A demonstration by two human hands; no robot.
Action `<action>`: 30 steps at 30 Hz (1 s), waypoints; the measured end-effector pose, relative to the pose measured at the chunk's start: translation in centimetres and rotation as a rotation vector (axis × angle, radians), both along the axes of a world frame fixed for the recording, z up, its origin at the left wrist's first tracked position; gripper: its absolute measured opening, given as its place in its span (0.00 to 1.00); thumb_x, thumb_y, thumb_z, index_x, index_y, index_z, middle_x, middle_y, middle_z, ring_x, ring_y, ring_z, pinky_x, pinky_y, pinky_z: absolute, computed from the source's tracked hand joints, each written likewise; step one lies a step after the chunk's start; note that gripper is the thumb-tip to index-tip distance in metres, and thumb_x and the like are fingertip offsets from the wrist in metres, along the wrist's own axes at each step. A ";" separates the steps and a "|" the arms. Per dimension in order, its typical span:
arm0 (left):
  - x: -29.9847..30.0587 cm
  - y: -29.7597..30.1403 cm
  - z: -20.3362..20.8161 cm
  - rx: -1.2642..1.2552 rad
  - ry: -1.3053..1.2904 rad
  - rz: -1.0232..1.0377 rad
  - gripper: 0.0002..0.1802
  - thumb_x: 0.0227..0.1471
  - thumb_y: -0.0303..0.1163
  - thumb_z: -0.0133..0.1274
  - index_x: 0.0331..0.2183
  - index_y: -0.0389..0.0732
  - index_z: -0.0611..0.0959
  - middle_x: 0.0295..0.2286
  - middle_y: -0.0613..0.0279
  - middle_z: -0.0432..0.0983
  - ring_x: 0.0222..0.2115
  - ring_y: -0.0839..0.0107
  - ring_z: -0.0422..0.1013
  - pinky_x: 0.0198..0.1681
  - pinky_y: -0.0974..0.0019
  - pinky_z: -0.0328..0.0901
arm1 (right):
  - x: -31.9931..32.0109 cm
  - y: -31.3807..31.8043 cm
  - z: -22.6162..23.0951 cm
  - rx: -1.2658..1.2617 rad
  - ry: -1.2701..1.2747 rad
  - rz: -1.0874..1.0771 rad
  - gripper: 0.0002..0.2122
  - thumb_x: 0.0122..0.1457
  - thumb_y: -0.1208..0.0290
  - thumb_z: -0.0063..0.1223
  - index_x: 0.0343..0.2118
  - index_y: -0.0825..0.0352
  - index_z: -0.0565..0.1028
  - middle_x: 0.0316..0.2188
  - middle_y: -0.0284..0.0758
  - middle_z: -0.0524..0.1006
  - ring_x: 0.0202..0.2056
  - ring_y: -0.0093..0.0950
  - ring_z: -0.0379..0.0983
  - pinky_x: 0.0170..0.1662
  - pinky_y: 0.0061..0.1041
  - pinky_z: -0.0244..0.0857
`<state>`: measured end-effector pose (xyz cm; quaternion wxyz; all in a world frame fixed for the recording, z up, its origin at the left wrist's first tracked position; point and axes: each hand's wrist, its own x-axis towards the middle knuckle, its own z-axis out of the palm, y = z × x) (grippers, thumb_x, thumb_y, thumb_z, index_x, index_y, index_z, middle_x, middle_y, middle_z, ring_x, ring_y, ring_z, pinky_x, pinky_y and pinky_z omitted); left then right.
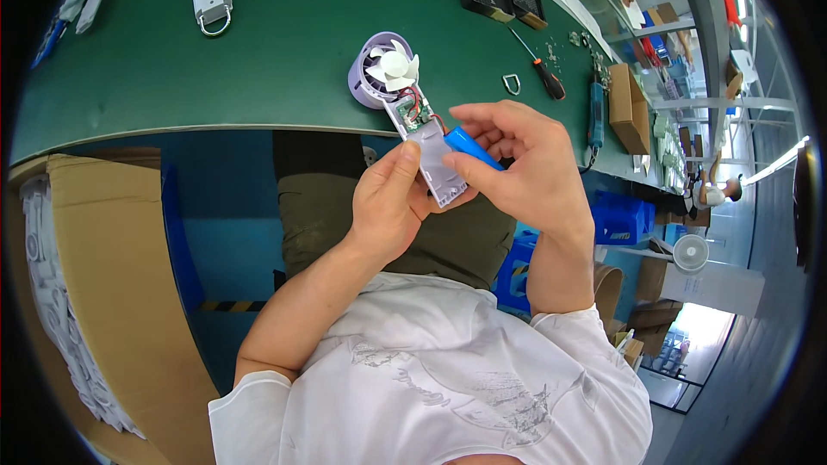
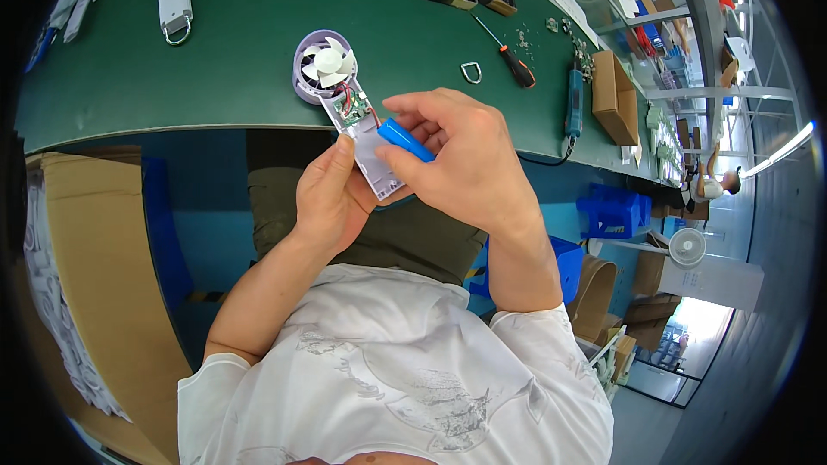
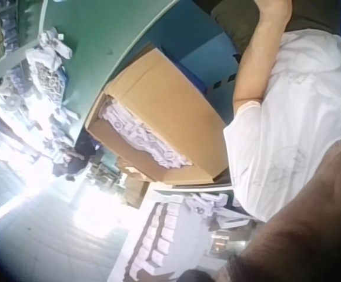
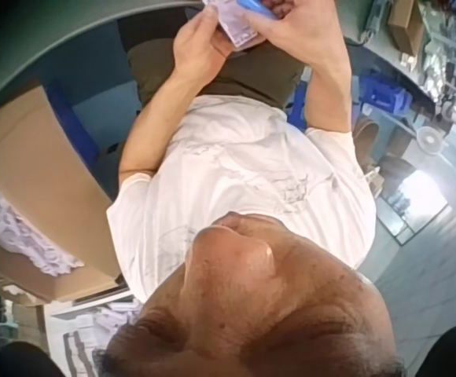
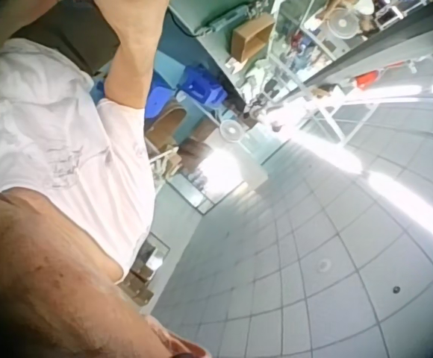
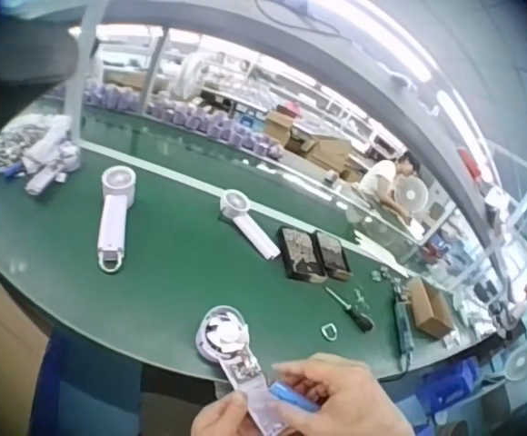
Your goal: Assembling the internal motor, battery, and casing components of a portable handheld fan on an assembly line.
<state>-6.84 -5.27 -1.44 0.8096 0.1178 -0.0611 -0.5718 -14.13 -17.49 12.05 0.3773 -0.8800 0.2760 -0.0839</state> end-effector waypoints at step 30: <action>0.0 0.0 -0.4 0.003 -0.046 0.021 0.26 0.74 0.45 0.38 0.58 0.33 0.71 0.55 0.51 0.73 0.56 0.58 0.73 0.60 0.41 0.71 | 0.5 1.4 -1.9 -0.104 -0.195 -0.056 0.16 0.49 0.73 0.75 0.40 0.70 0.85 0.30 0.36 0.82 0.23 0.20 0.77 0.27 0.19 0.71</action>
